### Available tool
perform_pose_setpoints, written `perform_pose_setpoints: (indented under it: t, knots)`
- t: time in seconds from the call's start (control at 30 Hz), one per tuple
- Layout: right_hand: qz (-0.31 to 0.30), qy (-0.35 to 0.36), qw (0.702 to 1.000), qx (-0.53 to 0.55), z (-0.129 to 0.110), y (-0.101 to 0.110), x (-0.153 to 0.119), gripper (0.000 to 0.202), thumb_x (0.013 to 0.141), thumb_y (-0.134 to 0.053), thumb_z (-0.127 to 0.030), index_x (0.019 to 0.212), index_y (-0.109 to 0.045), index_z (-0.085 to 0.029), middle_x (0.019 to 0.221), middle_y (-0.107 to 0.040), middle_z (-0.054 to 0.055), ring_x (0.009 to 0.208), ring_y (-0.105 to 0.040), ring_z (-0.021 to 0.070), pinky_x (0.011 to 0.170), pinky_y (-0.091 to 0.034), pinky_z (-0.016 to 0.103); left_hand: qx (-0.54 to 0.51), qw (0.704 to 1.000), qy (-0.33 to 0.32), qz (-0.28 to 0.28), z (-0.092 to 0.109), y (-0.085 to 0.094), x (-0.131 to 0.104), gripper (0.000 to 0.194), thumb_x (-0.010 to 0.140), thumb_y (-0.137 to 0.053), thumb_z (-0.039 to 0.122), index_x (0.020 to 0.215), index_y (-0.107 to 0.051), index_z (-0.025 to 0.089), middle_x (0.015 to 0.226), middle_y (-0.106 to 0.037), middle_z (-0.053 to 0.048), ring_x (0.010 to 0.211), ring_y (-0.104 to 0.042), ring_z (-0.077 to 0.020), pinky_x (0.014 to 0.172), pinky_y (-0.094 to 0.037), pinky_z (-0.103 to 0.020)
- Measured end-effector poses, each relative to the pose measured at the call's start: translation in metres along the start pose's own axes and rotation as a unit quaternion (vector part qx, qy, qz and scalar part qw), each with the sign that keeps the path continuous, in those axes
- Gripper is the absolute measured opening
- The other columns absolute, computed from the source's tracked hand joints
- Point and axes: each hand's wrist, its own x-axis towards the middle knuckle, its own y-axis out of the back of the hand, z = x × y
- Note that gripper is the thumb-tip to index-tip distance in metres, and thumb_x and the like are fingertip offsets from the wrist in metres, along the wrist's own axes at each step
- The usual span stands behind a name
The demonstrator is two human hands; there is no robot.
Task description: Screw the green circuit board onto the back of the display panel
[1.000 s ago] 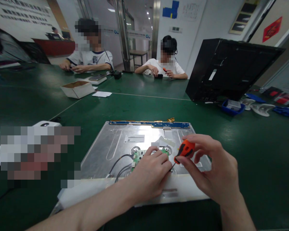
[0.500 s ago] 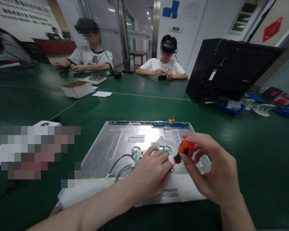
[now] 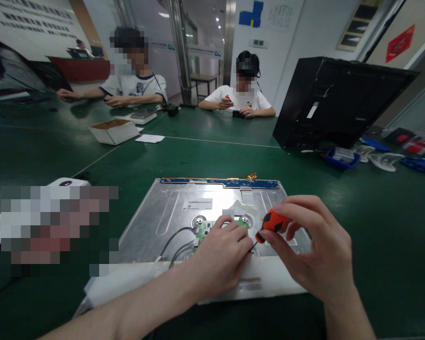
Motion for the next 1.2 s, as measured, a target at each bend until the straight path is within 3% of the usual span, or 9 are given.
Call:
perform_pose_setpoints:
  t: [0.13, 0.4, 0.7, 1.2]
  knots:
    - [0.000, 0.004, 1.000, -0.012, -0.0007, 0.0005, 0.0001, 0.029, 0.085, -0.067, -0.012, 0.112, -0.058, -0.020, 0.105, -0.056, 0.004, 0.065, -0.057, 0.0068, 0.052, -0.050, 0.023, 0.006, 1.000, -0.001, 0.005, 0.0000, -0.0004, 0.0000, 0.011, 0.087, -0.055, 0.015, 0.091, -0.064, 0.017, 0.093, -0.069, -0.006, 0.090, -0.062, -0.0236, 0.096, -0.036, -0.044]
    - [-0.020, -0.012, 0.999, 0.031, 0.0002, -0.0016, -0.0017, 0.040, 0.085, -0.062, -0.006, 0.122, -0.053, -0.019, 0.117, -0.063, 0.007, 0.071, -0.060, 0.0083, 0.055, -0.052, 0.021, 0.001, 1.000, -0.003, -0.002, -0.0012, -0.0008, -0.0001, 0.011, 0.088, -0.053, 0.015, 0.090, -0.063, 0.018, 0.093, -0.068, -0.006, 0.088, -0.061, -0.0232, 0.093, -0.036, -0.043]
    - [0.012, -0.042, 0.999, 0.026, -0.0001, -0.0032, -0.0078, 0.041, 0.084, -0.068, -0.014, 0.119, -0.050, -0.023, 0.106, -0.068, 0.003, 0.066, -0.064, 0.0100, 0.054, -0.052, 0.025, -0.010, 1.000, -0.006, -0.001, -0.0027, -0.0020, -0.0005, 0.012, 0.088, -0.053, 0.015, 0.093, -0.064, 0.018, 0.094, -0.069, -0.007, 0.089, -0.062, -0.0232, 0.095, -0.036, -0.043]
    - [-0.021, -0.005, 1.000, 0.014, 0.0004, 0.0000, 0.0002, 0.037, 0.087, -0.059, -0.005, 0.122, -0.056, -0.019, 0.117, -0.060, 0.006, 0.079, -0.061, 0.0085, 0.061, -0.053, 0.020, 0.015, 1.000, -0.006, 0.004, -0.0013, -0.0025, -0.0001, 0.010, 0.088, -0.055, 0.015, 0.093, -0.063, 0.018, 0.092, -0.067, -0.005, 0.089, -0.061, -0.0235, 0.094, -0.035, -0.043]
